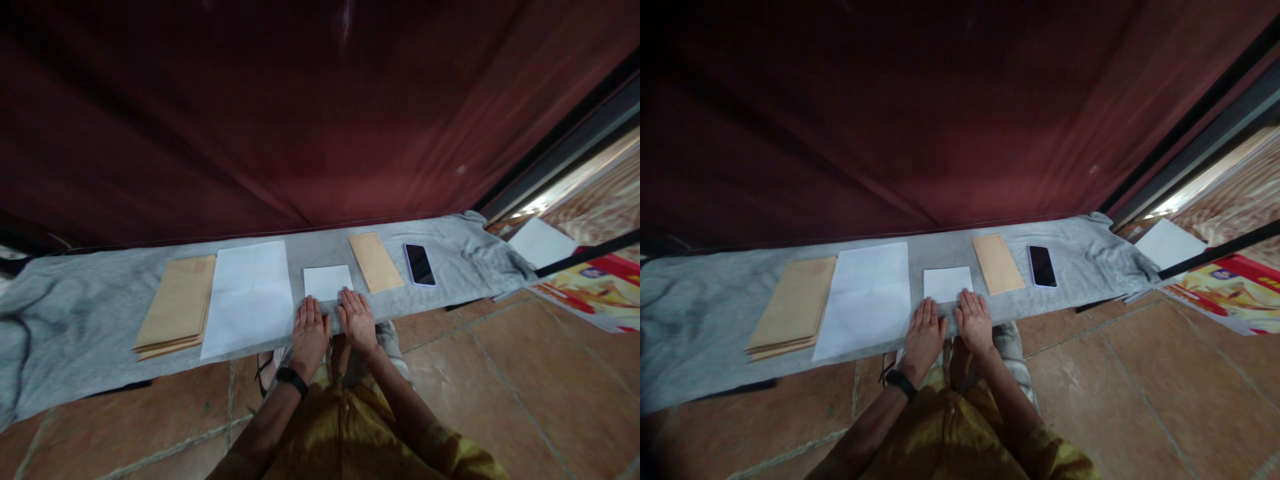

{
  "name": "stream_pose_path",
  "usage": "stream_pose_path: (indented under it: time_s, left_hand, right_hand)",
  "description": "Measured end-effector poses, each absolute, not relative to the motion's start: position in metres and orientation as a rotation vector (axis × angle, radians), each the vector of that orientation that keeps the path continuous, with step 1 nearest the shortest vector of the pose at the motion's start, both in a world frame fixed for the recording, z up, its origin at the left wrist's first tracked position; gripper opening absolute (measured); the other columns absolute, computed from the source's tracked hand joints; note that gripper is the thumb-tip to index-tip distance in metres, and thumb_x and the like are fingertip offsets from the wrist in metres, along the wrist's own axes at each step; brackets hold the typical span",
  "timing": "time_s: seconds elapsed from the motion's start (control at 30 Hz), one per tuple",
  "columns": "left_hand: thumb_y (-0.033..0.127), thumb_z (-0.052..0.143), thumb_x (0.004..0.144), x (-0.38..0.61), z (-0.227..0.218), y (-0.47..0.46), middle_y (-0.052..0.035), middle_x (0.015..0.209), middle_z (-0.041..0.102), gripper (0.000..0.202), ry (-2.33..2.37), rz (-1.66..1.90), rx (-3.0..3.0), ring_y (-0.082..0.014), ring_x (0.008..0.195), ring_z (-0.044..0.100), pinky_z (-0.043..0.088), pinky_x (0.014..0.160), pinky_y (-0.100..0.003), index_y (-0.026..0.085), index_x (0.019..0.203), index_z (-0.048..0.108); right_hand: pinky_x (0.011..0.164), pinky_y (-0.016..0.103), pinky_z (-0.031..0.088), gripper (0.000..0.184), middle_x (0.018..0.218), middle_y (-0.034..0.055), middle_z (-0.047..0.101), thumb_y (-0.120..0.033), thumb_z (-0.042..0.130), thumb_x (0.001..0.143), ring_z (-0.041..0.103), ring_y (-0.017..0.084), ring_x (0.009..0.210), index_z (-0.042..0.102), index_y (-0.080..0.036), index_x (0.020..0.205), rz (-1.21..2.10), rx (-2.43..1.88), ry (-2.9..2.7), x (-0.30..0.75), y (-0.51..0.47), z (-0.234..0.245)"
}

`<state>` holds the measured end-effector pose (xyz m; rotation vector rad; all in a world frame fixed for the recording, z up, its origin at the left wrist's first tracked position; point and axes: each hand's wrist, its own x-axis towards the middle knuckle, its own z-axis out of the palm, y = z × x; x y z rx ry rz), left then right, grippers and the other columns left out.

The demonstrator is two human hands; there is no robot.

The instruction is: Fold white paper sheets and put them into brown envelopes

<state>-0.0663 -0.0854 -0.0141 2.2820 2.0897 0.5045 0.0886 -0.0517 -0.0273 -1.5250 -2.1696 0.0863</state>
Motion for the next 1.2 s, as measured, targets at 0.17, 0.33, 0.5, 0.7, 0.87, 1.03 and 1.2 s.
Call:
stream_pose_path:
  time_s: [0.17, 0.33, 0.5, 0.7, 0.87, 1.03, 1.2]
  left_hand:
    - [0.028, 0.032, 0.1, -0.067, -0.012, -0.083, -0.0254, 0.151, 0.046, 0.055, 2.075, 0.517, 2.29, -0.0311, 0.147, 0.035, 0.034, 0.118, -0.053, 0.0, 0.146, 0.043]
    - [0.027, 0.033, 0.1, -0.067, -0.008, -0.071, -0.0219, 0.153, 0.044, 0.054, 1.97, 0.486, 2.351, -0.0286, 0.147, 0.037, 0.032, 0.12, -0.051, 0.003, 0.147, 0.043]
    - [0.029, 0.033, 0.1, -0.065, -0.009, -0.058, -0.022, 0.154, 0.043, 0.054, 1.934, 0.441, 2.361, -0.0284, 0.147, 0.036, 0.032, 0.121, -0.047, 0.001, 0.146, 0.044]
    - [0.031, 0.03, 0.101, -0.061, -0.011, -0.044, -0.0225, 0.156, 0.04, 0.056, 1.942, 0.39, 2.336, -0.0301, 0.148, 0.034, 0.033, 0.12, -0.047, 0.0, 0.145, 0.044]
    - [0.028, 0.031, 0.099, -0.058, -0.01, -0.027, -0.0243, 0.158, 0.036, 0.057, 1.952, 0.331, 2.28, -0.0309, 0.15, 0.029, 0.03, 0.121, -0.046, -0.003, 0.146, 0.042]
    - [0.026, 0.03, 0.098, -0.057, -0.013, -0.014, -0.0233, 0.159, 0.035, 0.058, 1.971, 0.336, 2.259, -0.031, 0.151, 0.026, 0.027, 0.122, -0.047, -0.001, 0.149, 0.038]
    - [0.025, 0.033, 0.098, -0.056, -0.015, -0.009, -0.0219, 0.159, 0.035, 0.056, 1.977, 0.353, 2.257, -0.0326, 0.151, 0.027, 0.026, 0.12, -0.054, 0.007, 0.15, 0.039]
  right_hand:
    - [0.121, 0.047, 0.03, 0.045, 0.15, 0.0123, 0.052, -0.029, 0.04, 0.105, 0.046, 0.024, 0.141, 0.05, -0.015, 0.146, 0.089, -1.521, -2.155, 0.091, -0.052, -0.031]
    - [0.12, 0.048, 0.031, 0.045, 0.149, 0.013, 0.053, -0.029, 0.04, 0.105, 0.047, 0.025, 0.141, 0.05, -0.015, 0.146, 0.093, -1.518, -2.142, 0.09, -0.052, -0.031]
    - [0.12, 0.048, 0.03, 0.045, 0.15, 0.0128, 0.051, -0.029, 0.04, 0.104, 0.046, 0.025, 0.141, 0.051, -0.015, 0.145, 0.074, -1.513, -2.158, 0.091, -0.052, -0.034]
    - [0.12, 0.048, 0.03, 0.046, 0.152, 0.0113, 0.049, -0.027, 0.04, 0.104, 0.046, 0.025, 0.141, 0.048, -0.015, 0.148, 0.059, -1.517, -2.16, 0.091, -0.052, -0.037]
    - [0.12, 0.048, 0.03, 0.046, 0.151, 0.0113, 0.05, -0.026, 0.04, 0.103, 0.046, 0.025, 0.141, 0.048, -0.016, 0.148, 0.069, -1.513, -2.159, 0.091, -0.052, -0.034]
    - [0.12, 0.048, 0.03, 0.046, 0.152, 0.0115, 0.049, -0.026, 0.041, 0.103, 0.046, 0.025, 0.141, 0.048, -0.016, 0.148, 0.073, -1.506, -2.164, 0.091, -0.053, -0.034]
    - [0.12, 0.051, 0.028, 0.044, 0.149, 0.0115, 0.052, -0.026, 0.039, 0.104, 0.047, 0.025, 0.14, 0.051, -0.019, 0.146, 0.118, -1.506, -2.141, 0.092, -0.05, -0.031]
